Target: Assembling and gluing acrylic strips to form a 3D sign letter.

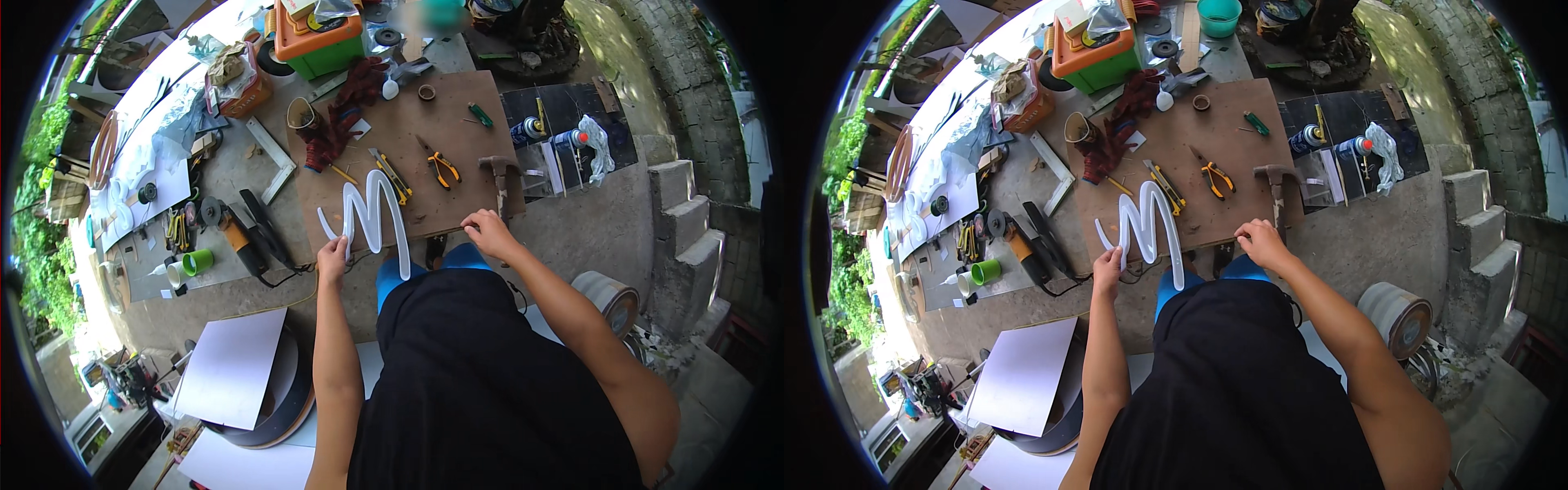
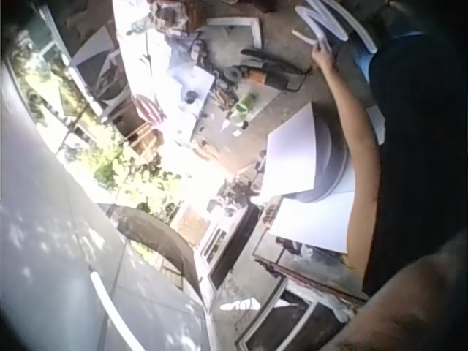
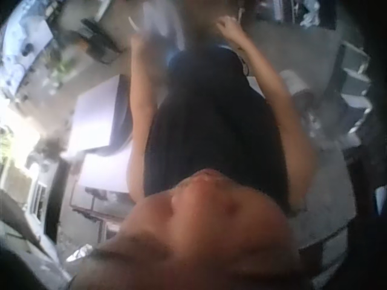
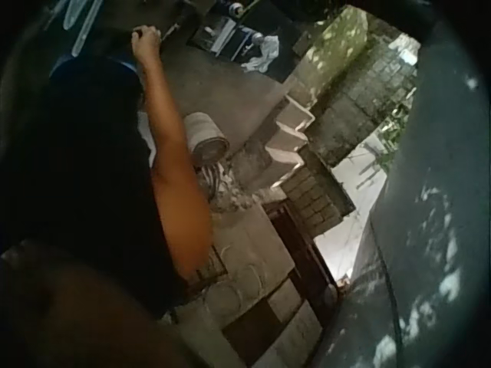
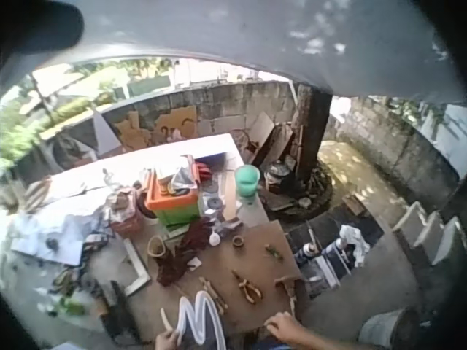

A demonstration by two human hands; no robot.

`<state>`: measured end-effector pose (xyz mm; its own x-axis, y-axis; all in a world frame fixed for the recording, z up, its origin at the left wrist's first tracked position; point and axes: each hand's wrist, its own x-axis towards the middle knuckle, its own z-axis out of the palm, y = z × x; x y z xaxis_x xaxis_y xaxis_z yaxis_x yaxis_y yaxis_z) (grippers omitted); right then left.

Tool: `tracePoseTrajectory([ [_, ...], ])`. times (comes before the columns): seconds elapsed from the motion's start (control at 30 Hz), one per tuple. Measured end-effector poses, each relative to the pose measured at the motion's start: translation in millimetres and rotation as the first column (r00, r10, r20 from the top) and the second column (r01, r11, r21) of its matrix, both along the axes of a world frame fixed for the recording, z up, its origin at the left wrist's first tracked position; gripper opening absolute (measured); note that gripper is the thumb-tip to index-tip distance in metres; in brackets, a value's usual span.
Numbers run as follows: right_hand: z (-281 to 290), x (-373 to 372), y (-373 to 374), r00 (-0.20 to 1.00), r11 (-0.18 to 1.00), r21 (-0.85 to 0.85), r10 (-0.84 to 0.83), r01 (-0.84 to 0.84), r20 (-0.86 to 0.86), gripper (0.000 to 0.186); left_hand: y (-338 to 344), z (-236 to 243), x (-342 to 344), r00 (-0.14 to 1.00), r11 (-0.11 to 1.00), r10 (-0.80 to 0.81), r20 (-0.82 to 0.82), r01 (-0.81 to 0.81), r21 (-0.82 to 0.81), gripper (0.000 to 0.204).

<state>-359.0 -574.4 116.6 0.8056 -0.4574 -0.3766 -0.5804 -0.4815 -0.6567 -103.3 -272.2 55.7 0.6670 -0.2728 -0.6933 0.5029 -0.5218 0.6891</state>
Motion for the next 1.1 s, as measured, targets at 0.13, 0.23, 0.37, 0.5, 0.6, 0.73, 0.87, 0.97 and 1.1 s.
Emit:
tracePoseTrajectory([
  [0.13, 2.3, 2.0, -0.8, 1.0, 1.0, 0.01, 0.007, -0.007, -0.003, 0.017, -1.4, 0.6, -0.5, 1.0, 1.0, 0.012, 0.008, -0.012, 0.007, 0.042],
  [0.23, 4.6, 5.2, -1.4, 0.999, 0.999, 0.035, 0.008, -0.007, -0.034, 0.017, 1.6, -4.8, 1.1, 1.0, 1.0, 0.005, 0.002, -0.005, 0.02, 0.043],
  [0.37, 4.6, 4.8, -0.4, 1.0, 1.0, 0.018, 0.014, -0.013, -0.026, 0.017, 2.3, -8.8, 2.1, 1.0, 1.0, -0.002, 0.012, 0.001, 0.028, 0.044],
  [0.5, 6.5, 4.6, 1.0, 1.0, 1.0, 0.014, 0.014, -0.014, -0.012, 0.017, 3.5, -12.4, 1.1, 0.999, 1.0, -0.009, 0.037, 0.009, 0.006, 0.042],
  [0.6, 6.4, 4.2, 0.8, 1.0, 1.0, 0.015, 0.017, -0.017, -0.017, 0.018, 1.7, -8.4, 1.2, 0.999, 1.0, -0.024, 0.031, 0.023, 0.013, 0.042],
  [0.73, 6.4, 3.2, -0.3, 1.0, 1.0, 0.016, 0.02, -0.02, -0.01, 0.018, -2.4, 0.1, 0.6, 1.0, 0.999, -0.001, 0.002, 0.001, 0.036, 0.043],
  [0.87, 7.7, 5.3, -0.1, 0.999, 1.0, 0.018, 0.022, -0.021, -0.039, 0.018, -2.7, 2.2, -0.5, 1.0, 1.0, -0.013, 0.019, 0.013, 0.021, 0.044],
  [0.97, 7.2, 5.8, 0.3, 0.999, 1.0, 0.025, 0.015, -0.014, -0.042, 0.018, -3.4, 2.2, -1.2, 1.0, 1.0, -0.002, 0.027, 0.001, 0.021, 0.045],
  [1.1, 6.7, 5.0, 1.4, 0.999, 0.999, 0.035, 0.015, -0.014, -0.043, 0.018, -2.9, 1.9, -1.3, 1.0, 1.0, 0.001, 0.031, -0.001, 0.003, 0.045],
])
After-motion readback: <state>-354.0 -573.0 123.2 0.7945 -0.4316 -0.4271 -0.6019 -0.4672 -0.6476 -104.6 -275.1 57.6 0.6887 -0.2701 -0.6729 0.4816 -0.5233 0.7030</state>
